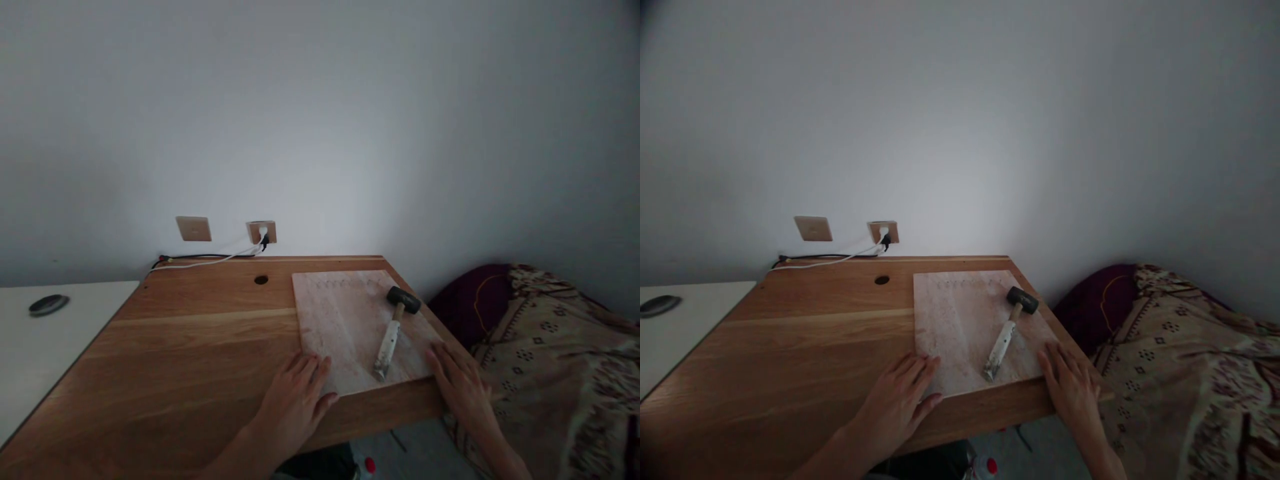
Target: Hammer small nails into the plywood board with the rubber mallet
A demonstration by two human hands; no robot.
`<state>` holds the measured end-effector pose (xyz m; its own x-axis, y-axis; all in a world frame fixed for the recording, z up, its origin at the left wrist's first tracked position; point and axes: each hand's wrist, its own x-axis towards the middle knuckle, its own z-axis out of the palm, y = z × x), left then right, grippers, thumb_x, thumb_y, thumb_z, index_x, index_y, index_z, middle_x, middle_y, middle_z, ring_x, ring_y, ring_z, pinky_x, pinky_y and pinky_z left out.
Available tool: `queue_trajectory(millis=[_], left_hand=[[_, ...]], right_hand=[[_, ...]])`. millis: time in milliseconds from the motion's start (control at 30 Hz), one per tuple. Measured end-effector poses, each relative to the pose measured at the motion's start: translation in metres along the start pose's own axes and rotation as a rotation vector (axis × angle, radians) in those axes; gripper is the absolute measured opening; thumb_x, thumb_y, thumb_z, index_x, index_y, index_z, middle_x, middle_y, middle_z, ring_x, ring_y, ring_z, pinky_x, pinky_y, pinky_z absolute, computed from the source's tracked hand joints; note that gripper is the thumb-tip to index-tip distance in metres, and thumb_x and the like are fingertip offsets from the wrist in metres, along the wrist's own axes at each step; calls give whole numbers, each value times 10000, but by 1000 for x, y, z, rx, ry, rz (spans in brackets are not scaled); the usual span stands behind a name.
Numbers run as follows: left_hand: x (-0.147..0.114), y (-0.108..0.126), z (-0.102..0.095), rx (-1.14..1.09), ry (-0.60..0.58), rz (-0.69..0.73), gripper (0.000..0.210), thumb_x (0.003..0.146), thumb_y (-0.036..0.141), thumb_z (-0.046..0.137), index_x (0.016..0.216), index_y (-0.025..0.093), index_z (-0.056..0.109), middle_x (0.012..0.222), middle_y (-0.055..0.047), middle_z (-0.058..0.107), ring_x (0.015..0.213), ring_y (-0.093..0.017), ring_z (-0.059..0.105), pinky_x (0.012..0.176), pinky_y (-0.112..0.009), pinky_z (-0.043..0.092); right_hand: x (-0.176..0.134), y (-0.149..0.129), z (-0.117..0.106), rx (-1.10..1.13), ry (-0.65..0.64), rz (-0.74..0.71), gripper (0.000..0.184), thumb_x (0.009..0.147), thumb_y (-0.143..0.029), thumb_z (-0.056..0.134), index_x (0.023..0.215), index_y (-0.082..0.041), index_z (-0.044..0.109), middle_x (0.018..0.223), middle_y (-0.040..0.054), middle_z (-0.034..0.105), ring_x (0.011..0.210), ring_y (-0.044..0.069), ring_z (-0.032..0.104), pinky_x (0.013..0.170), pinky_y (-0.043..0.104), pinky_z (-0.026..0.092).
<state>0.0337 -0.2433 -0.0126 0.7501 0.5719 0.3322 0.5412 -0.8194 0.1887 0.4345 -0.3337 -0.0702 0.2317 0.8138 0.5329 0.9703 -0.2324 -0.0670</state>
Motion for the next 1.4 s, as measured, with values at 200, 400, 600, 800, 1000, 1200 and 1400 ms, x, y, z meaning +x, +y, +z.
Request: queue_trajectory(millis=[200, 400, 600, 800, 1000, 1200, 1400], left_hand=[[-59, -38, -27, 145, 35, -191, 363, 1047, 397, 517, 1314, 212, 680, 1216, -93, 761, 1149, -279, 709, 1086, -474, 542], [-121, -68, -58, 162, 53, -395, 366, 1041, 398, 463, 1241, 252, 733, 1215, -80, 775, 1136, -275, 724, 1041, -434, 575], [-115, -87, -83, 5, -26, -600, 356, 1023, 344, 438, 1222, 269, 724, 1183, -61, 787, 1031, -255, 759, 954, -406, 596], [-8, -153, -87, -77, 81, -607, 368, 986, 203, 459, 1275, 157, 681, 1337, -134, 681, 1226, -236, 658, 1129, -380, 469], [44, -204, -67, -194, 32, -585, 262, 875, 90, 545, 1024, 143, 754, 1145, -147, 755, 1146, -260, 675, 1108, -382, 453], [47, -217, -68, -291, 105, -567, 155, 856, 136, 579, 860, 186, 725, 984, -98, 767, 988, -243, 696, 973, -351, 505], [50, -223, -56, -431, 202, -686, 173, 910, 232, 516, 874, 161, 670, 863, -92, 744, 767, -194, 707, 745, -307, 559]], right_hand=[[-22, -74, -23, -56, -57, -268, 423, 1010, -289, 399, 1250, -319, 746, 1400, 134, 689, 1150, 402, 666, 902, 631, 529], [-15, -138, -49, -119, -5, -554, 444, 946, -153, 429, 1146, -375, 757, 1262, 100, 747, 1114, 392, 641, 968, 695, 440], [40, -164, -47, 100, -50, -375, 349, 1067, -311, 381, 924, -254, 695, 901, 118, 740, 838, 292, 671, 777, 449, 515], [155, -220, -21, 371, -173, -311, 229, 1039, -265, 477, 1164, -189, 652, 1090, 142, 715, 877, 254, 709, 785, 364, 556], [237, -266, 15, 78, -571, -349, 156, 953, -181, 638, 1061, -150, 746, 1072, 179, 777, 1018, 304, 733, 867, 371, 547], [248, -268, 31, 20, -644, -356, 268, 949, -59, 552, 1080, -152, 765, 1138, 174, 780, 1086, 267, 726, 903, 322, 521], [247, -269, 34, 2, -709, -344, 245, 962, -84, 564, 1097, -110, 767, 1158, 209, 769, 1095, 266, 722, 911, 294, 504]])
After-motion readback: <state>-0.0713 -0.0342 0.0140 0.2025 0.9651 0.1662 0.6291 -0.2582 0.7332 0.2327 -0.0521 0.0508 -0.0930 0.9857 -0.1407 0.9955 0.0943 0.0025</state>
